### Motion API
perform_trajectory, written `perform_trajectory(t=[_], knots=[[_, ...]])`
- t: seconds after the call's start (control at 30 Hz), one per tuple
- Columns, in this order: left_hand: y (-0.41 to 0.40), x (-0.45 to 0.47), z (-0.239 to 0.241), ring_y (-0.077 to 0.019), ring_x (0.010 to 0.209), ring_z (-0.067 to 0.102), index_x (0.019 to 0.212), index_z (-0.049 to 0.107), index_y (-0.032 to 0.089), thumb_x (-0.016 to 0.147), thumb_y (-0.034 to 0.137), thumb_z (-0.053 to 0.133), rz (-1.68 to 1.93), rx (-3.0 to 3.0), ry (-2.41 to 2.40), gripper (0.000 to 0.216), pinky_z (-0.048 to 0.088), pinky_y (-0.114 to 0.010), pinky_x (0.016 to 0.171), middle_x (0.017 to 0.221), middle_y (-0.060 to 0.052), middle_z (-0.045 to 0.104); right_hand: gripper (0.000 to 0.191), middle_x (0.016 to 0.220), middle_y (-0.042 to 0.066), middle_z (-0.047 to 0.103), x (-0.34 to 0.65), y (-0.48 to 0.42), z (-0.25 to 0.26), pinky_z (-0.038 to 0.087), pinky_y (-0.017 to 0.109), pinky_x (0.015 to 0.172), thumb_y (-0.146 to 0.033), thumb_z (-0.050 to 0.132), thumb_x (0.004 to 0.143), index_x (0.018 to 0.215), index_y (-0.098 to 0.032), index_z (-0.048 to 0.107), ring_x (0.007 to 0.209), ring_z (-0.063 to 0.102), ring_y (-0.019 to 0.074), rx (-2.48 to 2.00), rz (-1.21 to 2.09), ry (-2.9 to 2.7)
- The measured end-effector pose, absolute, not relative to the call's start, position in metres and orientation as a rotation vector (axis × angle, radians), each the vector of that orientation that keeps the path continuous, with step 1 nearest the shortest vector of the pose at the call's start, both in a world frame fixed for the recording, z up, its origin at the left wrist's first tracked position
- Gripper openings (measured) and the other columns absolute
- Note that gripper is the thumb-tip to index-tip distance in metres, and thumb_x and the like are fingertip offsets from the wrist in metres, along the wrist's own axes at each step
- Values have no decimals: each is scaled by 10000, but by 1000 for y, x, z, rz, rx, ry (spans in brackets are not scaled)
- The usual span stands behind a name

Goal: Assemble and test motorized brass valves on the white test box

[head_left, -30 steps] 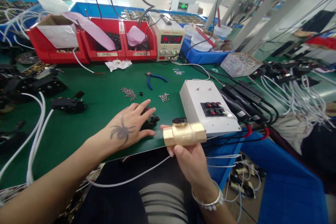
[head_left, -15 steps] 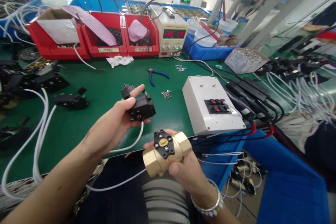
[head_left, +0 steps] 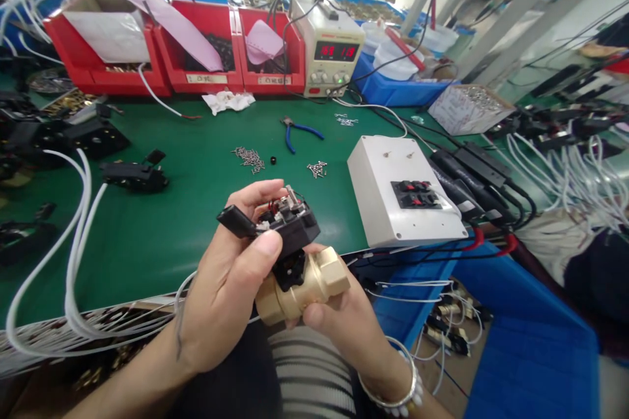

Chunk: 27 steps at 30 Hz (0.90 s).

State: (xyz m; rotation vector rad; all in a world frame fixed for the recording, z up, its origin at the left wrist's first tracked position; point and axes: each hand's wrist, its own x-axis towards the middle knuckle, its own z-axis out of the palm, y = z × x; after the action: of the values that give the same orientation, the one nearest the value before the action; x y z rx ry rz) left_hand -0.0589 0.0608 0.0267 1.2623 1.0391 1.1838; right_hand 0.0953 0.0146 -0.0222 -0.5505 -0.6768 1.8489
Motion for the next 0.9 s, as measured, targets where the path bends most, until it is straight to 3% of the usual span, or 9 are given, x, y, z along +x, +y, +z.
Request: perform_trajectory(t=[0.2, 0.37, 0.53, 0.73, 0.9], knots=[[52, -50, 23, -252, 1333, 541, 1247, 563, 298, 1046, 411, 499, 1292, 1407, 1082, 239, 462, -423, 1129, 1400, -26, 591, 525, 955, 10, 645, 94, 16, -18, 570, 127, 683, -312, 880, 825, 1169, -182, 504, 733, 648, 55, -614, 1811, -721], [49, -49, 27, -241, 1373, 531, 1216, 549, 298, 1042, 422, 524, 1294, 1503, 1167, 215, 434, -433, 1179, 1390, -5, 616, 563, 923, 15, 647, 94, 12, -21, 582, 164, 660, -376, 897, 794, 1163, -187, 517, 705, 634, 75, -663, 1813, -723], [44, -48, 29, -237, 1395, 526, 1159, 542, 313, 1032, 473, 541, 1283, 1389, 1167, 204, 499, -411, 1131, 1366, 6, 647, 698, 945, 37, 652, 95, 10, -23, 611, 220, 634, -474, 910, 756, 1243, -197, 493, 705, 644, 110, -759, 1823, -721], [43, -43, 31, -218, 1367, 568, 1077, 523, 310, 1028, 444, 576, 1345, 1091, 993, 153, 612, -362, 980, 1340, 31, 681, 622, 932, 29, 659, 94, 12, -22, 605, 174, 625, -435, 907, 775, 1169, -183, 496, 664, 618, 71, -714, 1822, -693], [44, -42, 36, -233, 1394, 549, 1023, 608, 296, 1011, 472, 597, 1315, 1027, 1051, 177, 621, -353, 989, 1334, 44, 696, 634, 1034, 64, 664, 92, 13, -24, 591, 155, 612, -399, 892, 802, 1238, -180, 488, 703, 631, 70, -672, 1831, -677]])
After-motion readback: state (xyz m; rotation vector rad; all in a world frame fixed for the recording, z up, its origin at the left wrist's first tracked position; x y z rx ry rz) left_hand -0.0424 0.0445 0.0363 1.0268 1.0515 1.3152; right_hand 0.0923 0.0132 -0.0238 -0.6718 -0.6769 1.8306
